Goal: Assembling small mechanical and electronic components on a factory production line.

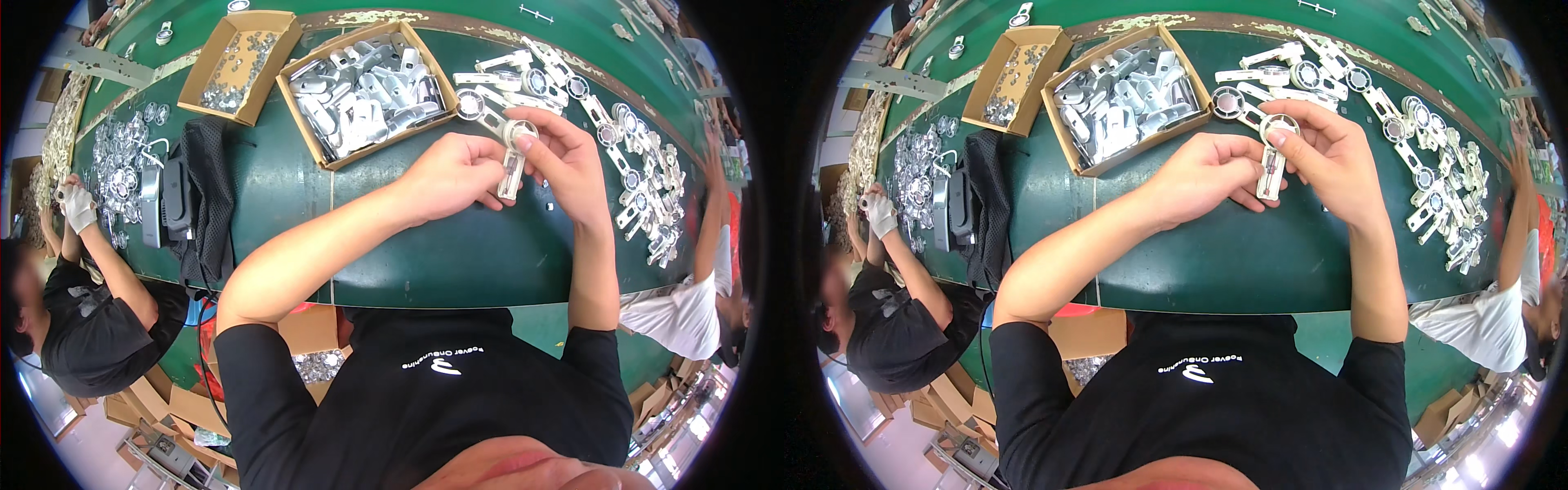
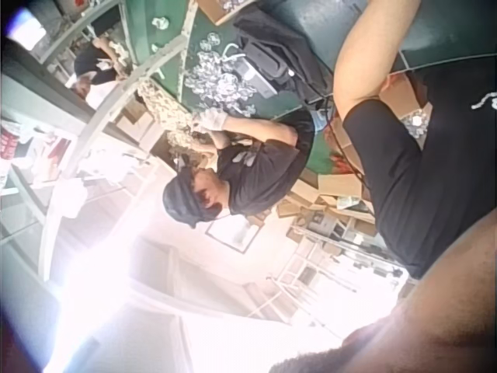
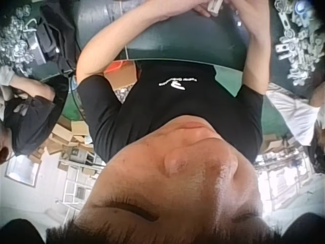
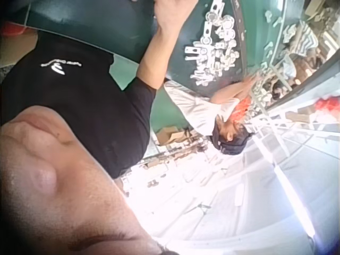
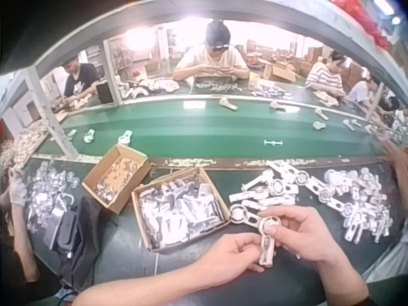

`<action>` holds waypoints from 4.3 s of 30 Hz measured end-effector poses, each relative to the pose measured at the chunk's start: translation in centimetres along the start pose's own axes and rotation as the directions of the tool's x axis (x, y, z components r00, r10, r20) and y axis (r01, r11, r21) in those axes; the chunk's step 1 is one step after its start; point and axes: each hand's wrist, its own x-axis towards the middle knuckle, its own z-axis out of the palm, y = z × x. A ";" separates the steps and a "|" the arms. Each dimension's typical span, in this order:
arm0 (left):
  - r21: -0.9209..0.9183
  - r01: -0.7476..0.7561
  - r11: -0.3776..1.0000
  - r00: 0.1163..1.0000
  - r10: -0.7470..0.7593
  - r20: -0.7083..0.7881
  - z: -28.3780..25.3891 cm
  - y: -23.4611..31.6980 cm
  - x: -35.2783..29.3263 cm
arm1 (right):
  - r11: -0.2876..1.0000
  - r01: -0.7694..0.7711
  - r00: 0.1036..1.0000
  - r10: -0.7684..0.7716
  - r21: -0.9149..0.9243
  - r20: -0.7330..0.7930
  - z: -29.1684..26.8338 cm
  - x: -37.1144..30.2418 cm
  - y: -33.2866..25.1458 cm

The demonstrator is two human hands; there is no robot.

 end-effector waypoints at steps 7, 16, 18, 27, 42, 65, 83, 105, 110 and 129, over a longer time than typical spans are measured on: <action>0.049 -0.117 0.992 0.990 0.120 -0.078 0.7 -1.5 0.6 | 0.826 0.475 0.873 -0.485 -0.302 0.046 0.5 -0.3 1.4; 0.445 -0.241 0.863 0.905 0.365 -0.218 1.3 -2.3 -0.7 | 0.566 0.721 0.643 -0.762 -0.400 0.079 1.9 -1.0 2.5; 0.493 -0.264 0.829 0.888 0.409 -0.211 1.1 -1.7 -0.9 | 0.484 0.738 0.569 -0.821 -0.470 0.048 2.0 -1.3 2.3; 0.618 -0.305 0.724 0.852 0.497 -0.163 0.7 -2.6 -0.9 | 0.381 0.766 0.482 -0.873 -0.518 0.071 2.3 -1.3 2.3; 0.865 -0.245 0.438 0.796 0.600 -0.078 0.2 -2.1 -0.8 | 0.326 0.780 0.450 -0.885 -0.535 0.116 2.6 -1.8 1.0; 0.917 -0.217 0.335 0.715 0.694 -0.084 1.1 -2.6 -0.6 | 0.726 0.486 0.631 -0.677 -0.487 -0.380 -0.1 0.1 0.2; 0.957 -0.247 0.154 0.707 0.704 0.069 1.0 -2.8 -0.6 | 0.749 0.136 0.830 -0.443 -0.649 -0.338 -8.7 9.8 1.1; 0.974 -0.211 0.086 0.782 0.612 0.116 1.3 -1.9 0.1 | 0.818 0.043 0.944 -0.220 -0.573 -0.244 -7.2 -0.4 5.1; 0.973 -0.231 -0.008 0.832 0.517 0.201 1.3 -0.1 -0.3 | 0.704 0.094 0.903 -0.358 -0.704 -0.237 -6.2 0.5 6.6; 0.969 0.246 0.009 0.726 0.661 -0.191 -6.8 8.5 -2.5 | 0.704 0.086 0.876 -0.390 -0.704 -0.283 -5.0 0.5 6.8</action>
